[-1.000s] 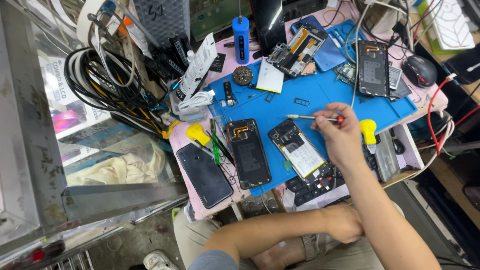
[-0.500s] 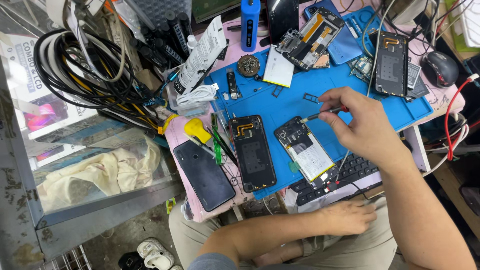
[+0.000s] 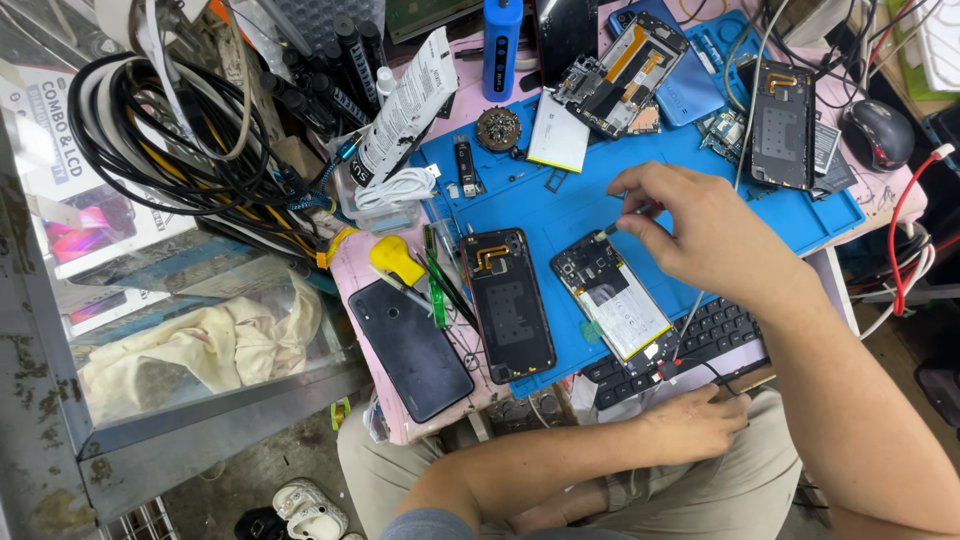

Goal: The person navigates the settings menu on a mobile phone's touchscreen and then uses a screwdriver to remove small screws from the internal chassis of the disassembled device on a workbench.

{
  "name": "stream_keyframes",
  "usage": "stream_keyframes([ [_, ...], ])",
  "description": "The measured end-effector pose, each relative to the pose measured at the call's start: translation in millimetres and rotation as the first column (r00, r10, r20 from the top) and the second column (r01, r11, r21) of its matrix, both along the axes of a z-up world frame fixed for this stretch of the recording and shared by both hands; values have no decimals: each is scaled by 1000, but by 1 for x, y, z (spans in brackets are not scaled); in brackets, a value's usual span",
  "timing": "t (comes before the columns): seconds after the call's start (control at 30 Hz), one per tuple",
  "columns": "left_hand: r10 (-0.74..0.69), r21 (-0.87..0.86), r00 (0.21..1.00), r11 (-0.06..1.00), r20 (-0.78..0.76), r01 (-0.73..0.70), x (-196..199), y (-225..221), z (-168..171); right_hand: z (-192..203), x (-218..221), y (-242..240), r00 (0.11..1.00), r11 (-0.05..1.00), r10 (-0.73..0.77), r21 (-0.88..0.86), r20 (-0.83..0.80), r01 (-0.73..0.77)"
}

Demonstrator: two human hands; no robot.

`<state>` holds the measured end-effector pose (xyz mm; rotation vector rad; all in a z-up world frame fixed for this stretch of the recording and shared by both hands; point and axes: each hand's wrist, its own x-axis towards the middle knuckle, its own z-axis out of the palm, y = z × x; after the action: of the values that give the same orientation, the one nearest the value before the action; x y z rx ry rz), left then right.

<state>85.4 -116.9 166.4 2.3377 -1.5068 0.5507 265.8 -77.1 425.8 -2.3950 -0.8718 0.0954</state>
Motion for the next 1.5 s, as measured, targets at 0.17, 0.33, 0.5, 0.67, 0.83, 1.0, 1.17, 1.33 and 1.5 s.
stream_keyframes([
  [0.17, -16, 5, 999, 1000, -39, 17, -5, -4, -6, 8, -1, 17, 997, 936, -13, -349, 75, 38],
  [0.33, 0, 86, 995, 996, 98, -8, -2, -9, -12, 16, 0, 19, 975, 943, 91, -331, 204, -19],
  [0.5, -36, 55, 998, 998, -45, 39, -3, -6, -7, 14, -1, 19, 950, 960, 116, -277, 290, -33],
  [0.67, -27, 61, 1000, 998, -15, 28, -3, -4, -7, 10, 0, 24, 985, 880, -9, -467, 172, 90],
  [0.83, -51, 67, 998, 996, -38, 54, -5, -8, -12, 17, -6, 26, 976, 977, 174, -146, 131, -155],
  [1.0, -67, 74, 996, 995, -60, 71, -5, -8, -16, 19, -2, 44, 978, 784, -176, -585, 111, 208],
  [1.17, -61, 90, 997, 994, -44, 65, -4, -8, -14, 22, -4, 38, 991, 964, 64, -266, 119, -30],
  [1.33, -69, 115, 996, 991, -55, 75, -2, -6, -7, 20, -1, 42, 979, 801, -189, -564, 79, 200],
  [1.5, -106, 177, 989, 977, -102, 123, -1, -5, -6, 20, -1, 29, 972, 967, 177, -209, 152, -144],
])
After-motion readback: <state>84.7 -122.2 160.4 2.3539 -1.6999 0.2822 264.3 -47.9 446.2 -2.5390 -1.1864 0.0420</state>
